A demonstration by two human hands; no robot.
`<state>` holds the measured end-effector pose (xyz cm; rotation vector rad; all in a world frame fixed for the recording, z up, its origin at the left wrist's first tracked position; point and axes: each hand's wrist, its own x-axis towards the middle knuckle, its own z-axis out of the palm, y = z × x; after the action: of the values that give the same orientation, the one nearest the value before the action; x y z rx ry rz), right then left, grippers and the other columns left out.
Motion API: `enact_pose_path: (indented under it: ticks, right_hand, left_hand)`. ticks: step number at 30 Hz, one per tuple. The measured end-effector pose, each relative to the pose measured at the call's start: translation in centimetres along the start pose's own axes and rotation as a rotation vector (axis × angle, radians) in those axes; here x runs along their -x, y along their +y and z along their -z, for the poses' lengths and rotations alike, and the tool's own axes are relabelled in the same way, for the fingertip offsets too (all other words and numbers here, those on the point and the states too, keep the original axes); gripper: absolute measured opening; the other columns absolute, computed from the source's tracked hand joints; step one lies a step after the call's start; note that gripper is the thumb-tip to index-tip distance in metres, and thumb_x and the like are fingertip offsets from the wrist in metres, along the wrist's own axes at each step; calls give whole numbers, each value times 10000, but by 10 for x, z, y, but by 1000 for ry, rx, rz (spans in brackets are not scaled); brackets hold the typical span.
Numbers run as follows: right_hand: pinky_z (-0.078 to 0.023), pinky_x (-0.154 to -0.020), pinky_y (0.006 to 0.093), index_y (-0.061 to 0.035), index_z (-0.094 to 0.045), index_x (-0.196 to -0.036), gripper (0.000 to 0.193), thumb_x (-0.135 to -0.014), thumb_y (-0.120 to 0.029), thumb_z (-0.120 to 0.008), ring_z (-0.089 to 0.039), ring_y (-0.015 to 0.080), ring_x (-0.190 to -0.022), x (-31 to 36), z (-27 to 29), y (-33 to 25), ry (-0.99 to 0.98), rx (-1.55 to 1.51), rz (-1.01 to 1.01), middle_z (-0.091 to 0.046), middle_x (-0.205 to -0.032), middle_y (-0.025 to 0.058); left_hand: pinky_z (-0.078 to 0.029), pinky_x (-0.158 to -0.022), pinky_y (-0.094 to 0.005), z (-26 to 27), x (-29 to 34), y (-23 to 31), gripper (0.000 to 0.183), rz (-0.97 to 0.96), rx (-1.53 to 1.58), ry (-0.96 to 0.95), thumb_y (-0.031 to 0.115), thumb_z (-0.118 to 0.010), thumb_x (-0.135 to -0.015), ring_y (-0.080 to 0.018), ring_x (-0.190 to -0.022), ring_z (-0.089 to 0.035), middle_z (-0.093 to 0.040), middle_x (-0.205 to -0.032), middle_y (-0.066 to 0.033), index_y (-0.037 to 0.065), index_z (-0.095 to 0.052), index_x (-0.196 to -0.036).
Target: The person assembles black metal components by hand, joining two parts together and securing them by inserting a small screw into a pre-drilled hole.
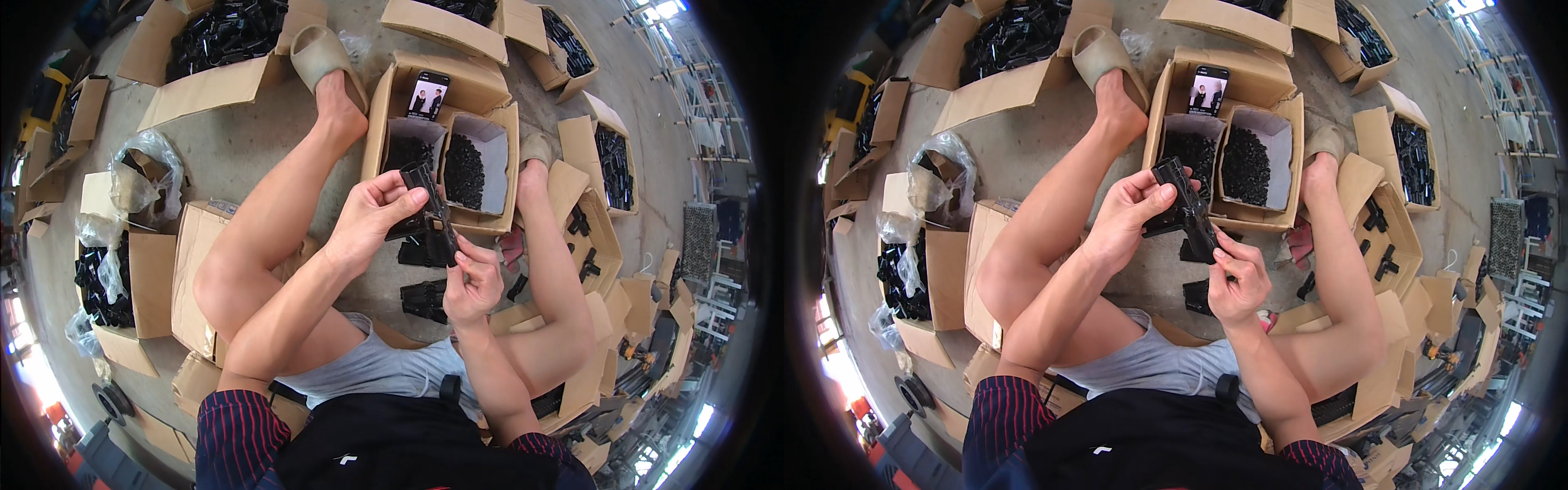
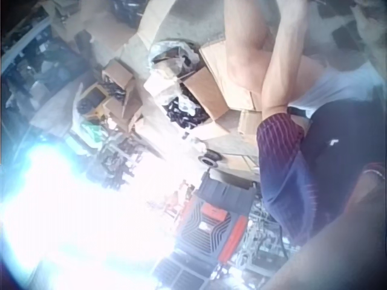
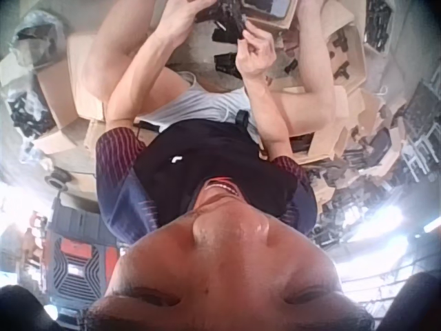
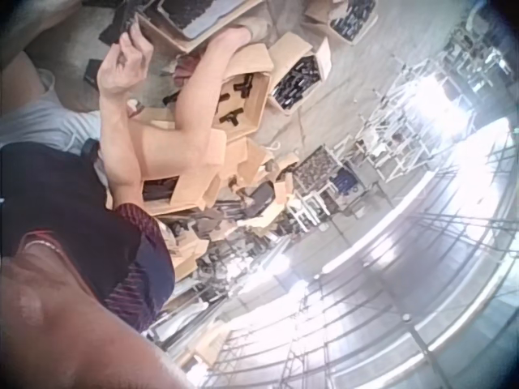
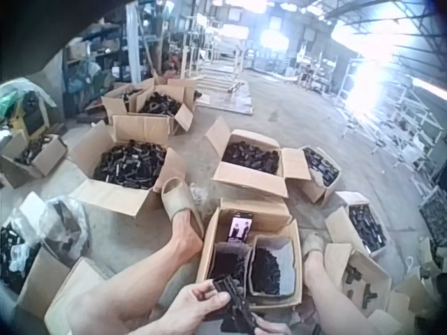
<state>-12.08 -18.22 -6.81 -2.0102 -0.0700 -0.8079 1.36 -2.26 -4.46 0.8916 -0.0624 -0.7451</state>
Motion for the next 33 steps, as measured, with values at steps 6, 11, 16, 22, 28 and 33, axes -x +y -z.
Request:
enact_pose_path:
  ticks: [6,11,16,22,28,33]
  right_hand:
    - [-573,-934,410,21,-584,-991,177,-861,100,-674,-695,341,-1047,7,2,5,-39,-11,-49,-656,-1113,249]
    - [-563,-891,395,-27,-625,-1179,422,-791,-13,-791,-678,324,-1075,-38,7,28,-207,223,-9,-684,-1171,166]
    - [-572,-824,338,-4,-667,-1193,272,-931,-72,-659,-728,261,-947,-78,32,161,-89,269,-548,-734,-1083,157]
    - [-563,-802,355,-23,-710,-1072,174,-934,-104,-643,-733,260,-896,-120,-30,135,-293,220,-454,-743,-988,148]
    - [-414,-1011,494,-82,-756,-922,150,-899,-108,-611,-637,313,-1079,-107,-94,143,-860,845,38,-719,-933,101]
    - [-187,-1165,592,-130,-794,-986,189,-901,-134,-625,-605,282,-1169,-112,-113,143,-1187,1285,-10,-753,-1019,60]
  left_hand:
    - [-522,-963,-293,-1,1,0,360,-36,-65,9,172,-705,-960,-123,-1038,-673,-716,-1157,-105,-6,-629,-1262]
    - [-510,-970,-285,2,3,24,328,-192,-211,99,140,-682,-969,-130,-1052,-663,-716,-1152,-113,-14,-629,-1253]
    - [-504,-911,-248,2,3,47,296,-334,-328,185,118,-736,-931,-83,-970,-642,-726,-1097,-62,-25,-667,-1181]
    - [-501,-893,-238,12,5,58,315,-378,-324,259,116,-748,-921,-76,-949,-633,-724,-1061,-54,-38,-663,-1182]
    - [-522,-858,-246,16,3,53,320,-364,-388,275,94,-749,-915,-79,-940,-647,-727,-1026,-50,-51,-656,-1183]
    - [-541,-835,-255,12,1,53,315,-328,-400,259,87,-747,-914,-83,-924,-661,-735,-1013,-63,-66,-656,-1174]
